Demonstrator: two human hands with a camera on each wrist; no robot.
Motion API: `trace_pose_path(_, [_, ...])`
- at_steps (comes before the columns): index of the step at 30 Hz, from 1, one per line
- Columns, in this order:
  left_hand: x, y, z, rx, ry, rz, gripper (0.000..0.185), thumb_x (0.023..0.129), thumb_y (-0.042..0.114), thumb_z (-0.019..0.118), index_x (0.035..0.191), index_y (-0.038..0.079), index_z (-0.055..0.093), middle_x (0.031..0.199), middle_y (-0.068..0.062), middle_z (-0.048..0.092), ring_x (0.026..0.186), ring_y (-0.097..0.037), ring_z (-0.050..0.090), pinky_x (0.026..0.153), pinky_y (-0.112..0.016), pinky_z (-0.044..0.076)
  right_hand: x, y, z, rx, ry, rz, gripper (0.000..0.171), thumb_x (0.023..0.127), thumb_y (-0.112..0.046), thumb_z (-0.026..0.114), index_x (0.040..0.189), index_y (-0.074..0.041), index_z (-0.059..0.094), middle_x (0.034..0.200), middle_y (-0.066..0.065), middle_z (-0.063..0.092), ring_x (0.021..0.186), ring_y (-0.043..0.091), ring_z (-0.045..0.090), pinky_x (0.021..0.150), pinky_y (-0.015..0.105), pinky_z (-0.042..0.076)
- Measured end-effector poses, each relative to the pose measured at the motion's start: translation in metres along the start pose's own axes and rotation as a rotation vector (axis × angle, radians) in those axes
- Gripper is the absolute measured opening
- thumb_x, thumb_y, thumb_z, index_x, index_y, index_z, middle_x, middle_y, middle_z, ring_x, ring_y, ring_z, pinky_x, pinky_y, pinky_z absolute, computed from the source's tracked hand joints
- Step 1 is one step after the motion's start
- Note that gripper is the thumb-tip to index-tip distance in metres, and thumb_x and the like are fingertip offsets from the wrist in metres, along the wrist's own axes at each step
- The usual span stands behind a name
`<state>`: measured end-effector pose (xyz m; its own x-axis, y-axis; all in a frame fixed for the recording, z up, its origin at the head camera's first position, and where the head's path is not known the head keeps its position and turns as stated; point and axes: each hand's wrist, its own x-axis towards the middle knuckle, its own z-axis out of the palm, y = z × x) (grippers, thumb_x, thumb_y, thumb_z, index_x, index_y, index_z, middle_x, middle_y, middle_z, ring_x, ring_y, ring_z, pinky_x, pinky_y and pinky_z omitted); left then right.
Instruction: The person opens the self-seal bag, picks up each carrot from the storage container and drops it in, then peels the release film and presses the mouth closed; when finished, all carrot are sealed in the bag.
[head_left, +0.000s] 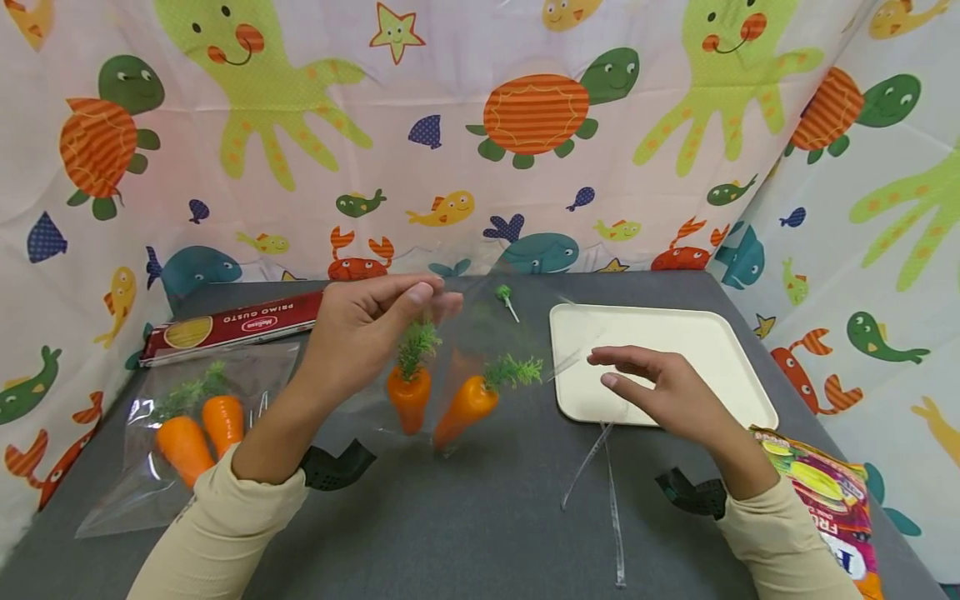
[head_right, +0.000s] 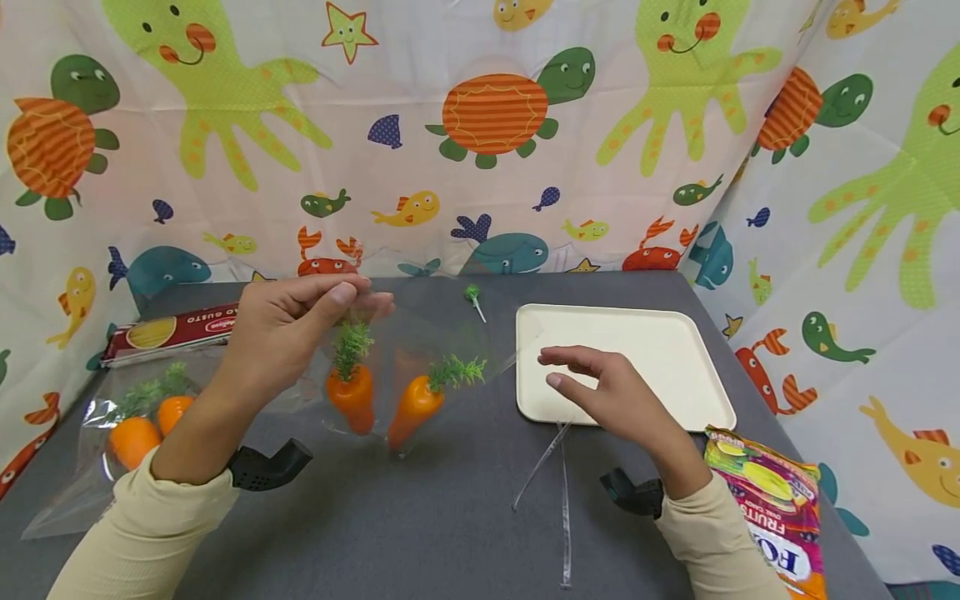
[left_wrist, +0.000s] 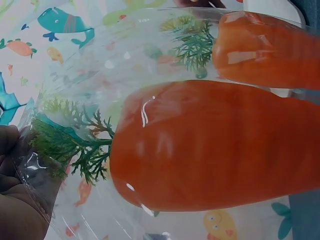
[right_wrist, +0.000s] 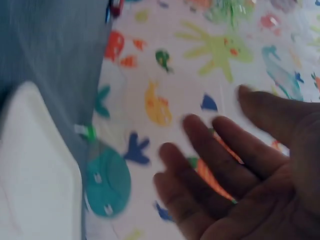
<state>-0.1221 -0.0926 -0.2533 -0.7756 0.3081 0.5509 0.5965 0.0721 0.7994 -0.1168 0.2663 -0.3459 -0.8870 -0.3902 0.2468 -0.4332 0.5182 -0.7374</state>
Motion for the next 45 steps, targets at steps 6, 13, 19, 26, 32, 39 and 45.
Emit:
trace_pose_path(6, [-0.001, 0.0, 0.0, -0.005, -0.004, -0.009, 0.021, 0.098, 0.006, 0.058, 0.114, -0.001, 0.07, 0.099, -0.005, 0.074, 0.094, -0.02, 0.07, 0.086, -0.035, 0.053, 0.015, -0.008, 0.026, 0.352, 0.003, -0.024, 0.038, 0.097, -0.004, 0.059, 0.135, -0.005, 0.056, 0.126, 0.014, 0.062, 0.113, 0.022, 0.06, 0.09, 0.03, 0.05])
trace_pose_path(13, [-0.002, -0.003, -0.001, -0.014, -0.016, -0.019, 0.022, 0.098, 0.006, 0.058, 0.115, 0.0, 0.07, 0.102, -0.007, 0.073, 0.098, -0.02, 0.069, 0.087, -0.035, 0.052, 0.025, -0.017, 0.039, 0.503, 0.081, -0.004, 0.027, 0.098, -0.006, 0.059, 0.123, 0.005, 0.062, 0.114, 0.013, 0.068, 0.102, 0.029, 0.065, 0.088, 0.038, 0.052])
trace_pose_path(19, [-0.002, -0.004, -0.002, 0.003, 0.014, -0.007, 0.022, 0.097, 0.005, 0.059, 0.115, 0.0, 0.07, 0.103, -0.005, 0.073, 0.099, -0.019, 0.069, 0.088, -0.035, 0.052, 0.029, -0.022, 0.041, 0.452, 0.135, -0.001, 0.019, 0.098, -0.01, 0.06, 0.111, 0.002, 0.068, 0.106, 0.011, 0.07, 0.097, 0.035, 0.064, 0.088, 0.033, 0.052])
trace_pose_path(26, [-0.002, -0.008, -0.005, -0.019, 0.047, -0.005, 0.022, 0.097, 0.003, 0.059, 0.116, -0.001, 0.07, 0.105, -0.008, 0.072, 0.101, -0.02, 0.068, 0.088, -0.034, 0.052, 0.03, -0.024, 0.035, 0.482, 0.168, -0.004, 0.019, 0.098, -0.009, 0.059, 0.11, 0.004, 0.067, 0.103, 0.011, 0.071, 0.096, 0.029, 0.065, 0.091, 0.032, 0.05])
trace_pose_path(32, [-0.004, -0.008, -0.005, -0.018, 0.055, -0.008, 0.022, 0.097, 0.002, 0.059, 0.116, -0.002, 0.069, 0.105, -0.007, 0.073, 0.101, -0.02, 0.068, 0.089, -0.035, 0.051, 0.032, -0.031, 0.024, 0.465, 0.229, -0.057, 0.018, 0.098, -0.005, 0.059, 0.108, 0.007, 0.067, 0.101, 0.01, 0.071, 0.095, 0.024, 0.067, 0.09, 0.031, 0.05])
trace_pose_path(39, [-0.012, -0.014, -0.006, -0.015, 0.104, 0.003, 0.022, 0.097, 0.003, 0.058, 0.116, 0.0, 0.07, 0.106, -0.008, 0.072, 0.101, -0.022, 0.068, 0.09, -0.035, 0.05, 0.032, -0.044, 0.013, 0.461, 0.303, -0.155, 0.015, 0.096, 0.001, 0.058, 0.105, 0.01, 0.067, 0.097, 0.011, 0.071, 0.088, 0.022, 0.067, 0.085, 0.03, 0.053])
trace_pose_path(45, [-0.022, -0.028, -0.01, 0.025, 0.124, -0.014, 0.022, 0.097, 0.009, 0.06, 0.115, 0.001, 0.07, 0.105, -0.009, 0.072, 0.097, -0.02, 0.069, 0.086, -0.032, 0.052, 0.034, -0.05, 0.01, 0.481, 0.31, -0.206, 0.014, 0.095, 0.004, 0.058, 0.105, 0.011, 0.066, 0.092, 0.012, 0.071, 0.081, 0.022, 0.069, 0.078, 0.03, 0.055])
